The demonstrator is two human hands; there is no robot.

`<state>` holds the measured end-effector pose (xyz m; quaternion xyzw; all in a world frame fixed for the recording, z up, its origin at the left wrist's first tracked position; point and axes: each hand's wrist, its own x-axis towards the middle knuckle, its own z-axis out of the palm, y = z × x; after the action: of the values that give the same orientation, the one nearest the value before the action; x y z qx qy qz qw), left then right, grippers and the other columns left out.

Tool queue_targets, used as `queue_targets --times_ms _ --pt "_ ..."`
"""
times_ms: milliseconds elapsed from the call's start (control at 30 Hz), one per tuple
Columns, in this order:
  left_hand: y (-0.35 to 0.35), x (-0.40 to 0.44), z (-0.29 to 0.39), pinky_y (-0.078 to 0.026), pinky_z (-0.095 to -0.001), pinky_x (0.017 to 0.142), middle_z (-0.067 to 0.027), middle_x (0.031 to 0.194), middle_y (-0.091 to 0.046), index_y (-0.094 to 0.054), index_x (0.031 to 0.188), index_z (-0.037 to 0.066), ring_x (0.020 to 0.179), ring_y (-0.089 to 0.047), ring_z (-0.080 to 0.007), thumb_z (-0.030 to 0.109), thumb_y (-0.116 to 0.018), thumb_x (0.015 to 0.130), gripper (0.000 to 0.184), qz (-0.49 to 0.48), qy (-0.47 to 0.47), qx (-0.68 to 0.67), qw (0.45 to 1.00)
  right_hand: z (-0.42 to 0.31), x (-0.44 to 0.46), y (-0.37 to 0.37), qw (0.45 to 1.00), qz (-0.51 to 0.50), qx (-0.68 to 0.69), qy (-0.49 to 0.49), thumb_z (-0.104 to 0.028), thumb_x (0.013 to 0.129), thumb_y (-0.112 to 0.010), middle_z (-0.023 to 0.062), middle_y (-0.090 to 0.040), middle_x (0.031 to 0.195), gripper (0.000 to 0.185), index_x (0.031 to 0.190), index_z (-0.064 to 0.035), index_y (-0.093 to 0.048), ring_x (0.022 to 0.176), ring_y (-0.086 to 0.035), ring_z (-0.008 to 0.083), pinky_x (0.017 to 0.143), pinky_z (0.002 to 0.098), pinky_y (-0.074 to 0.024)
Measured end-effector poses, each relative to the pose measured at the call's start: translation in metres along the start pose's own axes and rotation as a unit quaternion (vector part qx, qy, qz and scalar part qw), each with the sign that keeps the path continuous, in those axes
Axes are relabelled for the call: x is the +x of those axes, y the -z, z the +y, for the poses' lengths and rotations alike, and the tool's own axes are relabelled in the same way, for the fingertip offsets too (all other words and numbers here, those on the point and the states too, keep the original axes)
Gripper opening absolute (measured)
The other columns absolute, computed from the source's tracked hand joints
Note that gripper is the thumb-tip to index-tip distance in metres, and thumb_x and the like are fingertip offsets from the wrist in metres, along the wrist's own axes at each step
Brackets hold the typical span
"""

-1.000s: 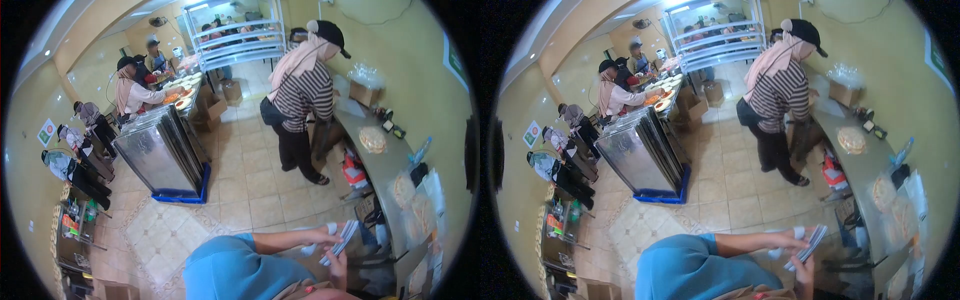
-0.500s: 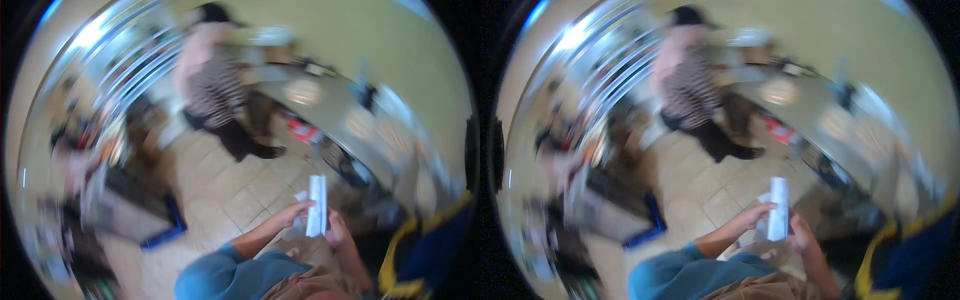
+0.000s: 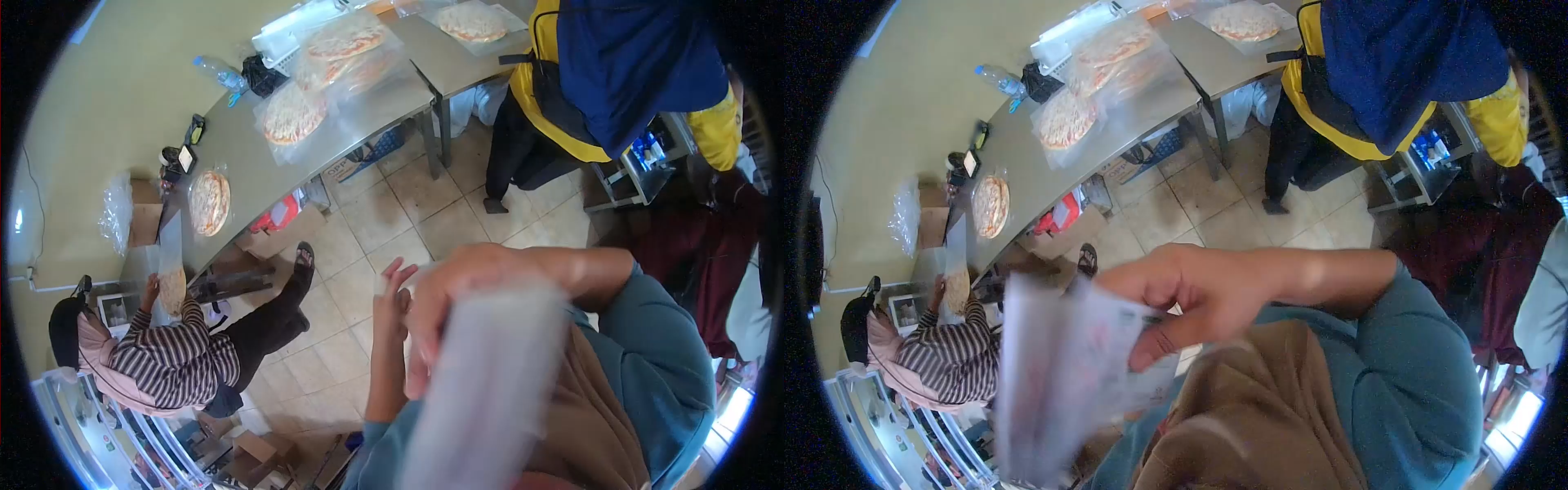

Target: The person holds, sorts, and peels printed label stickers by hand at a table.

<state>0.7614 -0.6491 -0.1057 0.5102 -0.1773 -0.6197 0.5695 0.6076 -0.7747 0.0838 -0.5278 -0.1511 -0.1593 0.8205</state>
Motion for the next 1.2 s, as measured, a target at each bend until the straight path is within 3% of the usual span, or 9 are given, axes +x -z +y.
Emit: queue_targets --times_ms 133,333,467,533,600,633,700,1000,1200 --pt "-0.001 0.020 0.015 -0.023 -0.0172 0.040 -0.0047 0.094 -0.061 -0.045 0.118 0.003 0.044 -0.027 -0.0016 0.030 -0.051 0.084 0.043 0.007 0.116 0.136 0.984 -0.013 0.017 0.001 0.996 -0.051 -0.038 0.067 0.005 0.078 -0.057 0.0122 -0.059 0.093 0.024 0.101 0.0044 -0.054 0.083 -0.057 0.0157 0.070 0.0268 -0.0442" --pt "0.001 0.060 0.006 -0.039 -0.0207 0.054 -0.0034 0.091 -0.060 -0.048 0.113 0.003 0.066 -0.049 -0.0071 0.026 -0.054 0.082 0.039 -0.128 0.092 0.175 0.972 0.005 0.024 0.025 0.985 -0.009 -0.045 0.165 -0.015 0.084 -0.055 0.0199 -0.059 0.097 0.031 0.103 0.0090 -0.053 0.084 -0.060 0.0307 0.069 0.0334 -0.0479" --pt "-0.022 0.089 0.044 -0.045 -0.0302 0.063 -0.0059 0.081 -0.061 -0.058 0.093 0.005 0.072 -0.054 -0.0135 0.025 -0.058 0.081 0.024 -0.179 0.119 0.413 0.885 0.026 0.047 0.064 0.936 -0.291 0.125 0.155 -0.027 0.090 -0.042 0.0226 -0.052 0.114 0.046 0.119 0.0087 -0.040 0.101 -0.052 0.0421 0.076 0.0415 -0.0490" --pt "-0.035 0.081 0.078 -0.044 -0.0354 0.057 -0.0094 0.068 -0.058 -0.058 0.080 0.005 0.063 -0.052 -0.0176 0.021 -0.059 0.077 0.016 -0.126 0.003 0.359 0.925 0.041 0.027 0.055 0.948 0.201 0.094 0.228 -0.031 0.082 -0.056 0.0137 -0.058 0.094 0.055 0.122 0.0017 -0.036 0.080 -0.059 0.0322 0.065 0.0381 -0.0521" --pt "-0.017 0.150 -0.008 -0.045 -0.0340 0.060 -0.0085 0.073 -0.061 -0.057 0.080 0.005 0.067 -0.056 -0.0190 0.019 -0.058 0.075 0.015 -0.071 -0.179 0.219 0.957 0.023 0.006 0.142 0.888 0.381 -0.255 0.021 -0.019 0.077 -0.058 0.0081 -0.053 0.077 0.044 0.114 0.0016 -0.044 0.072 -0.056 0.0226 0.063 0.0343 -0.0497" --pt "-0.017 0.143 0.021 -0.046 -0.0321 0.061 -0.0073 0.075 -0.062 -0.057 0.080 0.005 0.070 -0.059 -0.0184 0.021 -0.059 0.074 0.017 -0.027 -0.106 0.259 0.960 0.028 0.021 0.208 0.920 0.284 -0.261 0.074 -0.017 0.074 -0.060 0.0115 -0.057 0.089 0.043 0.110 0.0024 -0.049 0.082 -0.056 0.0250 0.074 0.0376 -0.0461" --pt "-0.016 0.154 0.036 -0.045 -0.0344 0.062 -0.0079 0.072 -0.060 -0.059 0.085 0.006 0.065 -0.057 -0.0184 0.024 -0.055 0.076 0.021 -0.023 -0.046 0.238 0.970 -0.004 0.054 0.246 0.908 0.343 -0.225 -0.088 -0.005 0.078 -0.063 -0.0001 -0.054 0.081 0.046 0.119 -0.0060 -0.042 0.061 -0.042 0.0067 0.048 0.0207 -0.0322" --pt "-0.011 0.213 0.064 -0.046 -0.0400 0.063 -0.0187 0.075 -0.059 -0.057 0.086 0.004 0.070 -0.058 -0.0321 0.026 -0.049 0.078 0.025 0.085 -0.060 0.495 0.863 -0.069 0.165 0.175 0.932 0.174 -0.311 0.066 -0.010 0.075 -0.061 0.0062 -0.055 0.090 0.043 0.115 -0.0026 -0.046 0.074 -0.047 0.0157 0.063 0.0289 -0.0361" --pt "0.045 0.308 0.020 -0.044 -0.0436 0.074 -0.0150 0.089 -0.061 -0.062 0.092 0.006 0.082 -0.057 -0.0334 0.012 -0.055 0.073 0.022 -0.093 -0.021 0.633 0.768 -0.069 0.063 0.476 0.707 0.508 -0.492 -0.018 -0.014 0.074 -0.061 0.0109 -0.056 0.096 0.043 0.113 0.0000 -0.048 0.084 -0.051 0.0225 0.075 0.0350 -0.0391"
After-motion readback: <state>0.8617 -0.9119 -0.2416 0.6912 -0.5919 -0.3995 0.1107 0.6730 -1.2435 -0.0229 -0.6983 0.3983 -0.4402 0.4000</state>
